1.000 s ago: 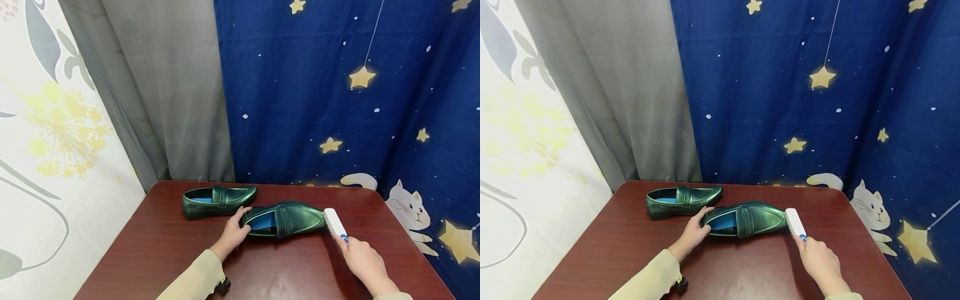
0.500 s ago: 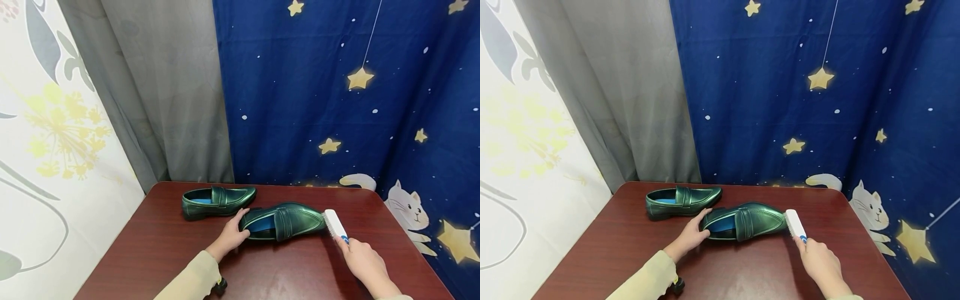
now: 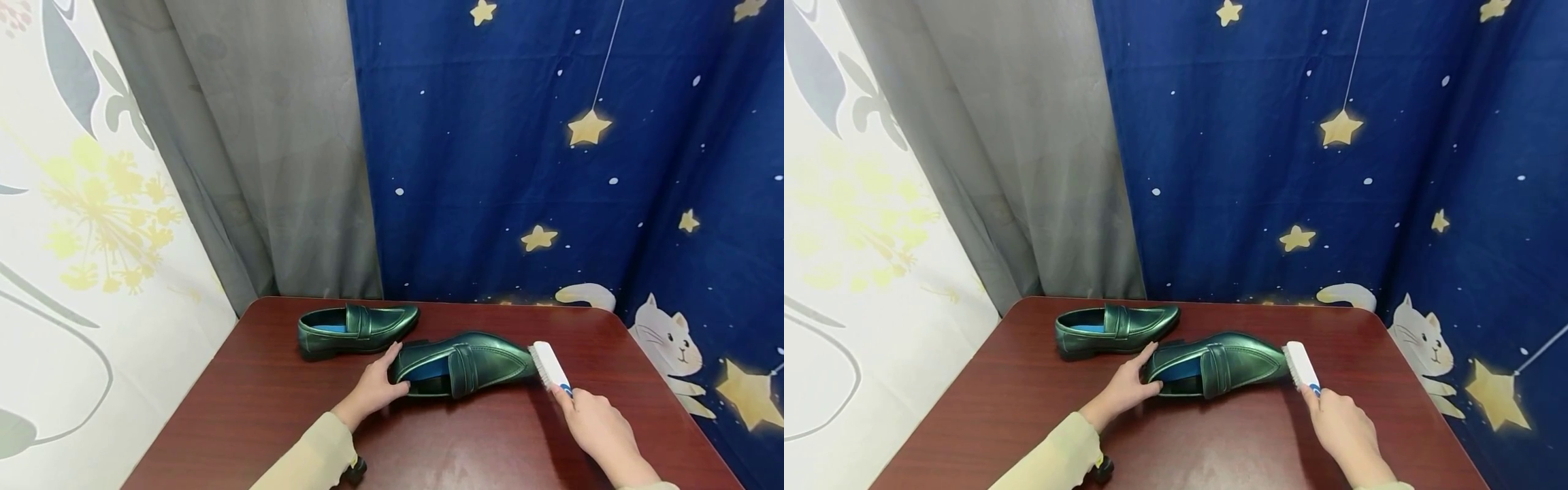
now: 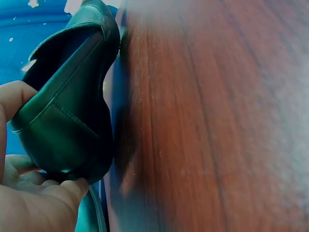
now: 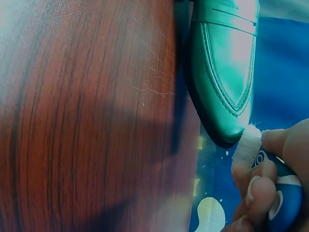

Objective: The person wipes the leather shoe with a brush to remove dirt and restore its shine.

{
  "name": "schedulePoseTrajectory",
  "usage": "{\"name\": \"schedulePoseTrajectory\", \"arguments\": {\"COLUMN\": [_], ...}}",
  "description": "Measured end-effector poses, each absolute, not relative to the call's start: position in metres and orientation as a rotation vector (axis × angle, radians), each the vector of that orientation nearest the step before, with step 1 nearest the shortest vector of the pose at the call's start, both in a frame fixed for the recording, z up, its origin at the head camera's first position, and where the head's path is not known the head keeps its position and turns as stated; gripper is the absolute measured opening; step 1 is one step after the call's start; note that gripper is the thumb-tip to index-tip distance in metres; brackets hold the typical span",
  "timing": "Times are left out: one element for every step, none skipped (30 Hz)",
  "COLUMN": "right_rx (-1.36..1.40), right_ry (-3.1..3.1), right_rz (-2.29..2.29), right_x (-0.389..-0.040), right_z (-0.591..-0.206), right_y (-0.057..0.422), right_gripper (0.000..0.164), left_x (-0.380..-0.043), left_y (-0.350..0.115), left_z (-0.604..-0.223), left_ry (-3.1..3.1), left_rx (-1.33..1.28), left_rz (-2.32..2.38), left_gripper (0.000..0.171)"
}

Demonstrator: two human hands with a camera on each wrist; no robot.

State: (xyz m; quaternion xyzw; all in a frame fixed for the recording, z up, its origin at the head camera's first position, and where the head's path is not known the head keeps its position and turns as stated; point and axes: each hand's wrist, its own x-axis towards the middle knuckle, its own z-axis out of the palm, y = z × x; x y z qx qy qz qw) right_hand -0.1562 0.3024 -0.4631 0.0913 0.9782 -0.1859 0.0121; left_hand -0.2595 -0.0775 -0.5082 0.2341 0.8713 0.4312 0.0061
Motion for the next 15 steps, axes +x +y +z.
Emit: {"name": "schedulePoseTrajectory", "arguments": {"right_rx": [0.285,0.285,0.284,0.282,0.282,0.282,0.282,0.281,0.279,0.278,0.278,0.279,0.279,0.278,0.279], "right_ry": [3.049,3.048,3.048,3.050,3.052,3.056,3.056,3.055,3.056,3.056,3.055,3.052,3.051,3.054,3.054], "right_rz": [-0.577,-0.577,-0.576,-0.578,-0.579,-0.581,-0.583,-0.582,-0.584,-0.583,-0.583,-0.583,-0.582,-0.583,-0.584], "right_x": [-0.156,-0.157,-0.157,-0.157,-0.157,-0.157,-0.157,-0.157,-0.157,-0.157,-0.157,-0.157,-0.157,-0.157,-0.157], "right_z": [-0.463,-0.463,-0.462,-0.462,-0.462,-0.462,-0.462,-0.462,-0.462,-0.462,-0.462,-0.462,-0.462,-0.462,-0.462], "right_y": [0.303,0.303,0.303,0.303,0.302,0.302,0.302,0.302,0.302,0.301,0.301,0.301,0.301,0.300,0.300], "right_gripper": [0.080,0.080,0.080,0.081,0.080,0.080,0.080,0.081,0.081,0.081,0.081,0.081,0.082,0.082,0.082], "left_x": [-0.259,-0.258,-0.257,-0.257,-0.257,-0.258,-0.258,-0.259,-0.259,-0.260,-0.260,-0.260,-0.259,-0.259,-0.260], "left_y": [-0.078,-0.079,-0.080,-0.081,-0.082,-0.083,-0.084,-0.086,-0.087,-0.088,-0.089,-0.090,-0.091,-0.091,-0.092], "left_z": [-0.508,-0.507,-0.507,-0.507,-0.507,-0.508,-0.508,-0.509,-0.510,-0.511,-0.511,-0.511,-0.511,-0.511,-0.511], "left_ry": [2.727,2.720,2.713,2.704,2.697,2.684,2.667,2.646,2.627,2.611,2.594,2.581,2.568,2.560,2.556], "left_rx": [0.742,0.748,0.754,0.759,0.767,0.775,0.784,0.793,0.803,0.816,0.826,0.832,0.839,0.844,0.850], "left_rz": [1.340,1.335,1.328,1.320,1.313,1.312,1.314,1.323,1.334,1.343,1.355,1.362,1.371,1.375,1.377], "left_gripper": [0.077,0.078,0.079,0.081,0.082,0.083,0.085,0.086,0.087,0.087,0.088,0.088,0.089,0.089,0.089]}}
